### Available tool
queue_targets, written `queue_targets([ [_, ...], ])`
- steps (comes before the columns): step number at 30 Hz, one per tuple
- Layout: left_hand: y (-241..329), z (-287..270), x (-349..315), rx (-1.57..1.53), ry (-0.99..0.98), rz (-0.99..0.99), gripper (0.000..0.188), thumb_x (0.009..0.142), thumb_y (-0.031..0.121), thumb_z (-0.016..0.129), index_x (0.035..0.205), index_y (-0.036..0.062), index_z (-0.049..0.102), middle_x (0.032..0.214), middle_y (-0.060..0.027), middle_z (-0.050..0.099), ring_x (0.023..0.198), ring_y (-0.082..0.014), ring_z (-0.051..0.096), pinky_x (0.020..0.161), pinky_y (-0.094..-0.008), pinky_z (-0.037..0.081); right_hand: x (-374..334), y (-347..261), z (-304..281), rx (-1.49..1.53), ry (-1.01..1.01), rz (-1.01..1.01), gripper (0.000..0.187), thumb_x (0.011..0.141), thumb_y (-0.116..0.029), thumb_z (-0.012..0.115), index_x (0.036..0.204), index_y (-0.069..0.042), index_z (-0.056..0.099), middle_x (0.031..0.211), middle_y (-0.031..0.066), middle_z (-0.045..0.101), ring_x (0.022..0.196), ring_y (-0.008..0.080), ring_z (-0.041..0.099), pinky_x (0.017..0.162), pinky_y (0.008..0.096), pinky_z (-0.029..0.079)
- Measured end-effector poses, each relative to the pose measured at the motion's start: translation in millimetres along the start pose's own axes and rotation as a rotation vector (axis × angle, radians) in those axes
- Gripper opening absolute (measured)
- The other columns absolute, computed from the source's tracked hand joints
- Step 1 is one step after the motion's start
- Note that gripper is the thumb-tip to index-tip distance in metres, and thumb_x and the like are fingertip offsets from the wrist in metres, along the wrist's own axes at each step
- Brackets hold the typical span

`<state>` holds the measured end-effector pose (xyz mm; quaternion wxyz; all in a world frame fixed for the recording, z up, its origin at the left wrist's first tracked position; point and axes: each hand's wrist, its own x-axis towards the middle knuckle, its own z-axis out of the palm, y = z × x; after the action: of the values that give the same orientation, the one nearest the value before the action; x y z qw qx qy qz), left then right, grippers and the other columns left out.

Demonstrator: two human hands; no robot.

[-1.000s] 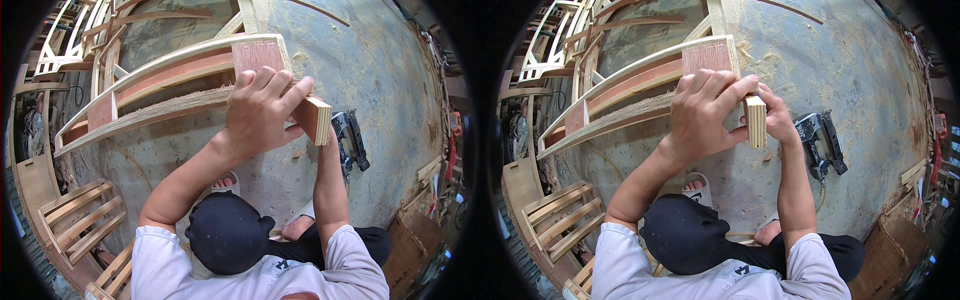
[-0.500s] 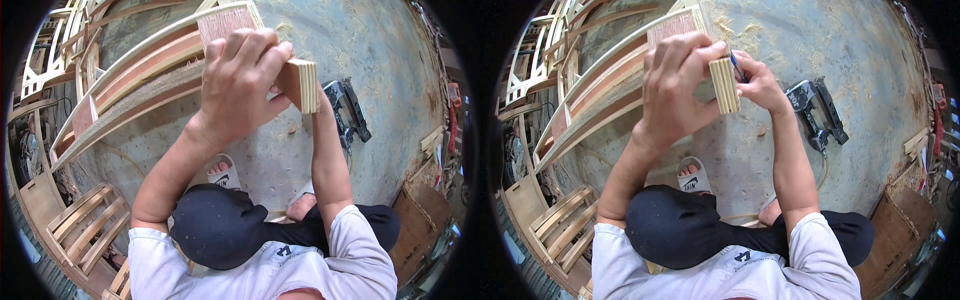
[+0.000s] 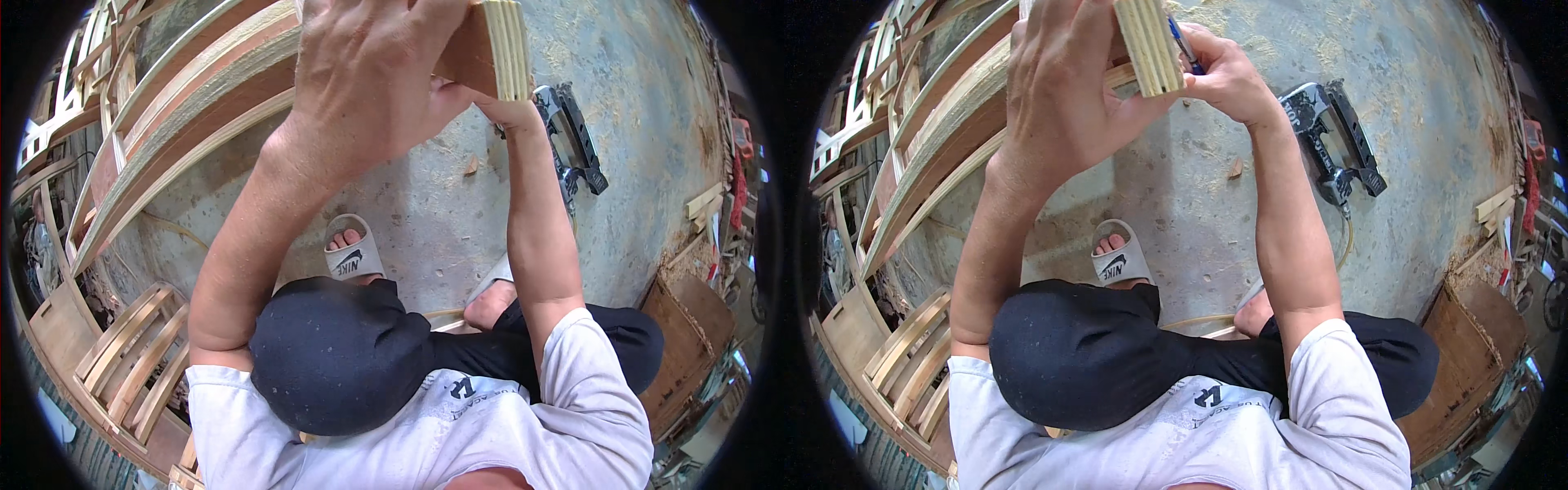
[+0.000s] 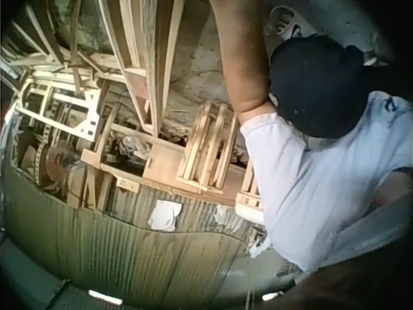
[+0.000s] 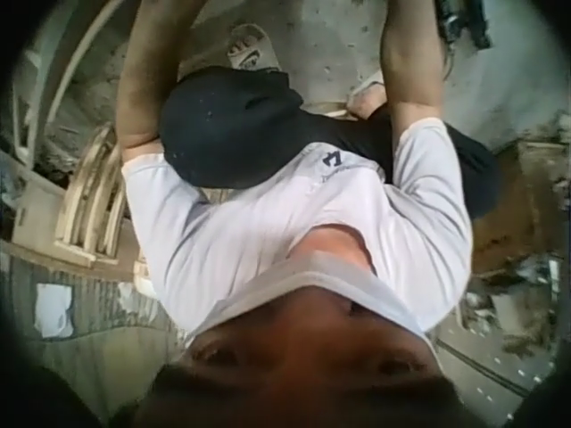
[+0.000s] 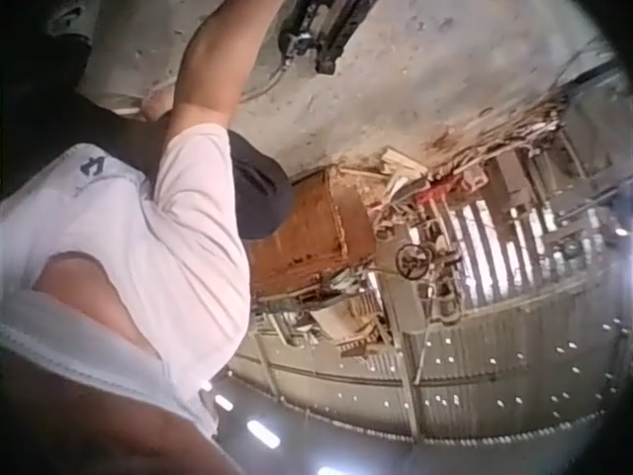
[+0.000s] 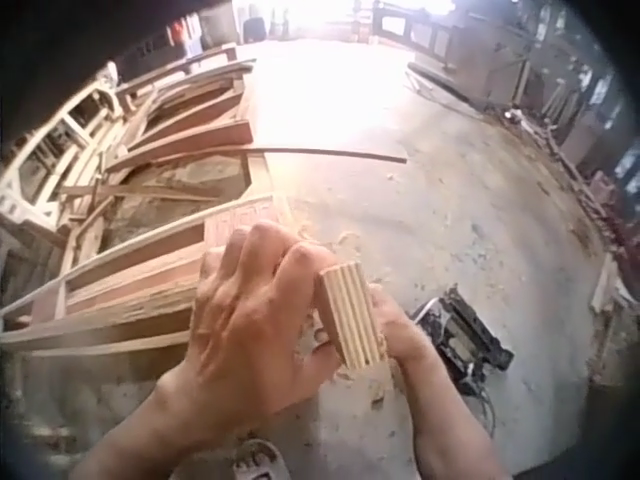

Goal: Assembling and marking wooden pieces for furniture frames in a woodworking shop.

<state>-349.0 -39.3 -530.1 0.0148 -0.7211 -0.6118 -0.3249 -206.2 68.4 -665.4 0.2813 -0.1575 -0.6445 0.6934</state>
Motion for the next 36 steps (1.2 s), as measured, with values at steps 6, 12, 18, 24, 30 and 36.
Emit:
queue_targets([
  [6, -32, 48, 1, -0.462, 0.493, 0.370, 0.044, 0.071, 0.025, 0.076, 0.101, 0.0067, 0.049, 0.093, -0.0148, 0.048, 0.087, -0.0303, 0.049, 0.074, -0.0457, 0.038, -3, -4, 7, -0.042, 0.006, 0.051, 0.062, 0.071, -0.035, 0.084, 0.118, -0.002, 0.062, 0.093, -0.0021, 0.050, 0.083, 0.0088, 0.047, 0.074, 0.0245, 0.044],
  [12, 3, 0, 1, -0.015, -0.027, 0.027, 0.044, 0.069, 0.021, 0.076, 0.100, 0.0062, 0.049, 0.092, -0.0150, 0.047, 0.086, -0.0309, 0.048, 0.074, -0.0453, 0.038, -21, -2, -11, -0.153, 0.126, 0.026, 0.070, 0.070, -0.028, 0.083, 0.131, -0.007, 0.055, 0.095, -0.0015, 0.055, 0.071, 0.0043, 0.047, 0.059, 0.0183, 0.041],
  [18, -4, -1, 1, 0.062, -0.017, 0.087, 0.040, 0.074, 0.027, 0.075, 0.101, 0.0048, 0.055, 0.088, -0.0125, 0.052, 0.081, -0.0261, 0.052, 0.066, -0.0399, 0.040, -43, 0, 2, -0.155, 0.273, 0.079, 0.062, 0.072, -0.024, 0.084, 0.126, -0.007, 0.058, 0.107, -0.0009, 0.054, 0.066, 0.0005, 0.042, 0.054, 0.0154, 0.036],
  [24, -5, 1, 0, 0.093, -0.033, 0.163, 0.054, 0.069, 0.026, 0.084, 0.110, 0.0052, 0.054, 0.099, -0.0134, 0.052, 0.095, -0.0328, 0.055, 0.078, -0.0434, 0.045, -20, 4, 16, -0.122, 0.245, -0.140, 0.055, 0.077, -0.023, 0.080, 0.127, -0.008, 0.061, 0.125, 0.0073, 0.055, 0.102, 0.0146, 0.056, 0.086, 0.0290, 0.048],
  [30, -3, -19, 4, -0.163, -0.235, -0.075, 0.067, 0.070, 0.016, 0.078, 0.128, 0.0075, 0.046, 0.115, -0.0146, 0.050, 0.112, -0.0297, 0.053, 0.098, -0.0401, 0.042, -17, 3, 11, -0.058, 0.171, -0.128, 0.054, 0.073, -0.013, 0.080, 0.125, -0.008, 0.063, 0.126, 0.0082, 0.057, 0.104, 0.0141, 0.056, 0.086, 0.0279, 0.048],
  [36, -38, -39, 21, -0.511, -0.500, -0.249, 0.054, 0.081, 0.007, 0.054, 0.133, 0.0021, 0.042, 0.122, -0.0113, 0.050, 0.110, -0.0188, 0.051, 0.098, -0.0320, 0.042, -14, -12, 14, -0.235, 0.188, -0.058, 0.051, 0.070, -0.011, 0.079, 0.119, -0.004, 0.065, 0.126, 0.0074, 0.057, 0.105, 0.0125, 0.055, 0.083, 0.0261, 0.048],
])
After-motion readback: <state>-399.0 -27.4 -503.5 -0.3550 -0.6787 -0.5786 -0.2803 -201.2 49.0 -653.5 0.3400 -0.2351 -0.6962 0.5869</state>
